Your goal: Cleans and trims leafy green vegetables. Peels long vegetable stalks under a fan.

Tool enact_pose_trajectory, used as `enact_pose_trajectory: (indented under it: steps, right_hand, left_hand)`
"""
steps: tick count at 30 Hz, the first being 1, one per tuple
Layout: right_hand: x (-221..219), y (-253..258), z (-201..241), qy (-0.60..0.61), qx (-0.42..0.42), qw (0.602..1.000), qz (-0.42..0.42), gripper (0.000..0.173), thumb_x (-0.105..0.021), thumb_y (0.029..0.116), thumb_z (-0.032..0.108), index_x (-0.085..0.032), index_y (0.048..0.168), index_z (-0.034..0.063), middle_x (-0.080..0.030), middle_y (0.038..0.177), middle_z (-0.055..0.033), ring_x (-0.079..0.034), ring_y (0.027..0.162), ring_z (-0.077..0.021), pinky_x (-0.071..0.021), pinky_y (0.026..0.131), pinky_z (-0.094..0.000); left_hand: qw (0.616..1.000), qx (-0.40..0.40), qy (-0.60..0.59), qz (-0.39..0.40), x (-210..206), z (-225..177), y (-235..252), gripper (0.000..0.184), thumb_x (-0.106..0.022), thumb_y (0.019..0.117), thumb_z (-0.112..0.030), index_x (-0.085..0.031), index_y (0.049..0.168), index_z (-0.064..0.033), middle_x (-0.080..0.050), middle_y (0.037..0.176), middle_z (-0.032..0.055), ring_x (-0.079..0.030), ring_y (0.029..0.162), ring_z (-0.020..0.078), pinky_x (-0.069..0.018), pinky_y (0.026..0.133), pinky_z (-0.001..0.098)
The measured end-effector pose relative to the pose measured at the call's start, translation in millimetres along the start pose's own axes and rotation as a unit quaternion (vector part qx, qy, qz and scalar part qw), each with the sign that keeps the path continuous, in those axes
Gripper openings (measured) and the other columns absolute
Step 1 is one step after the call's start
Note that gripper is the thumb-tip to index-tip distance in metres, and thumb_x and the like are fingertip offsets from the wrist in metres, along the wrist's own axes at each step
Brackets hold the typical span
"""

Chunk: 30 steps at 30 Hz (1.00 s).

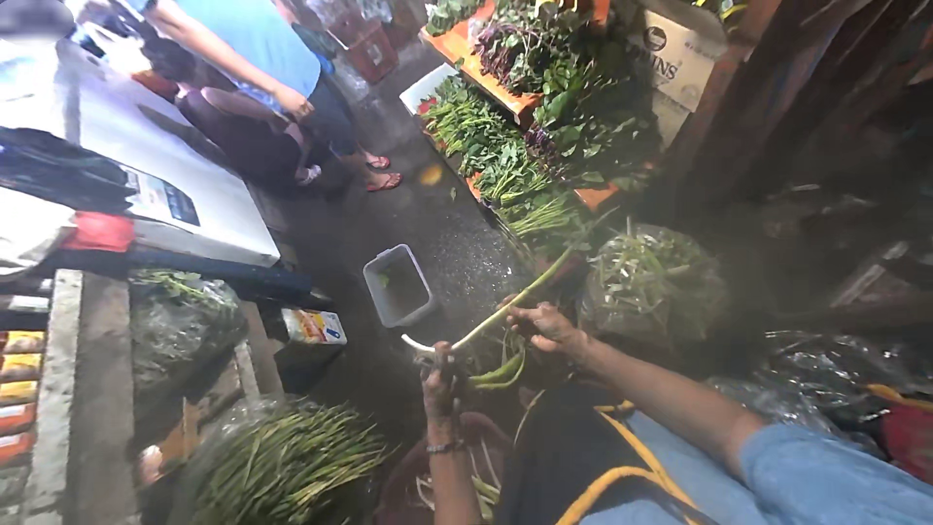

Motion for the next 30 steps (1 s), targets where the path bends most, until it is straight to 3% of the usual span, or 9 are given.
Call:
enact_pose_trajectory:
  steps: [3,7,10,15,19,22,24,26,30]
  right_hand:
    - [-1.9,-2.2,4.0,-0.002,0.015,1.0,-0.003,0.017,-0.052,0.1041,0.002,-0.063,0.118,0.0011,-0.07,0.102,-0.0081,-0.064,0.07,-0.0101,-0.0554,0.063,-0.0228]
    - [8.1,-2.6,27.4,0.015,0.053,0.998,-0.036,0.017,-0.047,0.1058,0.003,-0.063,0.111,0.0004,-0.069,0.092,-0.0053,-0.061,0.065,-0.006,-0.0531,0.06,-0.0188]
    - [18.2,-3.4,38.8,0.027,0.058,0.995,-0.075,0.017,-0.048,0.1055,0.001,-0.065,0.107,-0.001,-0.072,0.09,-0.0064,-0.064,0.066,-0.0064,-0.0552,0.062,-0.0184]
    - [38.1,-2.8,61.4,0.075,0.092,0.988,-0.1,0.021,-0.044,0.1072,0.005,-0.065,0.104,0.0005,-0.069,0.085,-0.0057,-0.061,0.059,-0.0058,-0.0537,0.056,-0.0172]
    - [70.1,-13.8,95.0,0.113,0.153,0.968,-0.162,0.019,-0.044,0.1068,0.006,-0.063,0.107,0.0048,-0.07,0.089,-0.0039,-0.06,0.059,-0.0046,-0.0524,0.055,-0.0164]
    - [103.0,-21.0,121.7,0.13,0.191,0.956,-0.178,0.02,-0.043,0.1072,0.009,-0.063,0.106,0.0072,-0.066,0.084,0.0002,-0.059,0.058,-0.0026,-0.0522,0.055,-0.015]
    - [125.6,-32.0,147.3,0.095,0.239,0.949,-0.183,0.016,-0.045,0.107,0.01,-0.061,0.107,0.0098,-0.066,0.09,0.0016,-0.059,0.061,-0.0013,-0.0522,0.056,-0.014]
    - [144.4,-53.9,177.8,-0.018,0.281,0.936,-0.212,0.014,-0.049,0.1066,0.011,-0.063,0.11,0.0117,-0.068,0.096,0.0035,-0.06,0.065,-0.0001,-0.0527,0.06,-0.0137]
    - [138.6,-117.5,242.9,-0.29,0.341,0.864,-0.232,0.014,-0.057,0.1035,0.013,-0.069,0.111,0.0128,-0.073,0.099,0.0062,-0.065,0.071,-0.0012,-0.0568,0.065,-0.0184]
  left_hand:
    - [0.997,0.015,0.014,-0.071,-1.4,-2.0,1.0,0.026,-0.044,0.1094,-0.017,-0.064,0.093,-0.0125,-0.056,0.058,-0.0074,-0.045,0.04,-0.0012,-0.0402,0.038,0.0146]
    - [0.998,0.002,0.006,-0.068,9.7,-6.8,3.7,0.027,-0.043,0.1085,-0.013,-0.064,0.091,-0.0123,-0.056,0.058,-0.0075,-0.044,0.039,-0.0015,-0.0401,0.038,0.0144]
    - [0.998,0.003,0.005,-0.07,8.4,-10.4,3.0,0.028,-0.044,0.1086,-0.013,-0.066,0.092,-0.012,-0.057,0.058,-0.0079,-0.044,0.039,-0.0021,-0.0385,0.038,0.0137]
    - [0.995,-0.002,-0.003,-0.099,4.6,-16.9,5.9,0.032,-0.042,0.11,-0.016,-0.065,0.088,-0.013,-0.056,0.056,-0.0088,-0.045,0.039,-0.0019,-0.0399,0.038,0.0138]
    - [0.994,-0.016,-0.027,-0.103,18.3,-27.3,9.0,0.037,-0.04,0.1102,-0.017,-0.067,0.085,-0.0143,-0.057,0.055,-0.0093,-0.048,0.04,-0.001,-0.043,0.039,0.0147]
    - [0.994,-0.023,-0.042,-0.102,31.5,-34.8,8.9,0.039,-0.038,0.1106,-0.018,-0.067,0.084,-0.0154,-0.059,0.056,-0.0093,-0.052,0.042,-0.0005,-0.0464,0.041,0.0153]
    - [0.994,-0.03,-0.047,-0.098,40.7,-42.0,6.2,0.041,-0.037,0.1109,-0.018,-0.068,0.085,-0.0155,-0.06,0.057,-0.0085,-0.055,0.044,0.0003,-0.0485,0.042,0.0161]
    - [0.993,-0.038,-0.042,-0.101,52.2,-49.9,3.0,0.042,-0.036,0.111,-0.019,-0.069,0.085,-0.0161,-0.06,0.057,-0.0091,-0.055,0.044,0.0,-0.0489,0.043,0.0163]
    - [0.992,-0.058,-0.009,-0.115,69.1,-66.3,-2.8,0.043,-0.033,0.1118,-0.021,-0.068,0.087,-0.0167,-0.058,0.055,-0.0106,-0.052,0.042,-0.0014,-0.0469,0.042,0.0147]
Point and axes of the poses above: each hand's wrist, its own y-axis towards the middle knuckle, its own x-axis out of the back of the hand, z = x × y, the point moved 5 cm from there along y, towards the middle knuckle
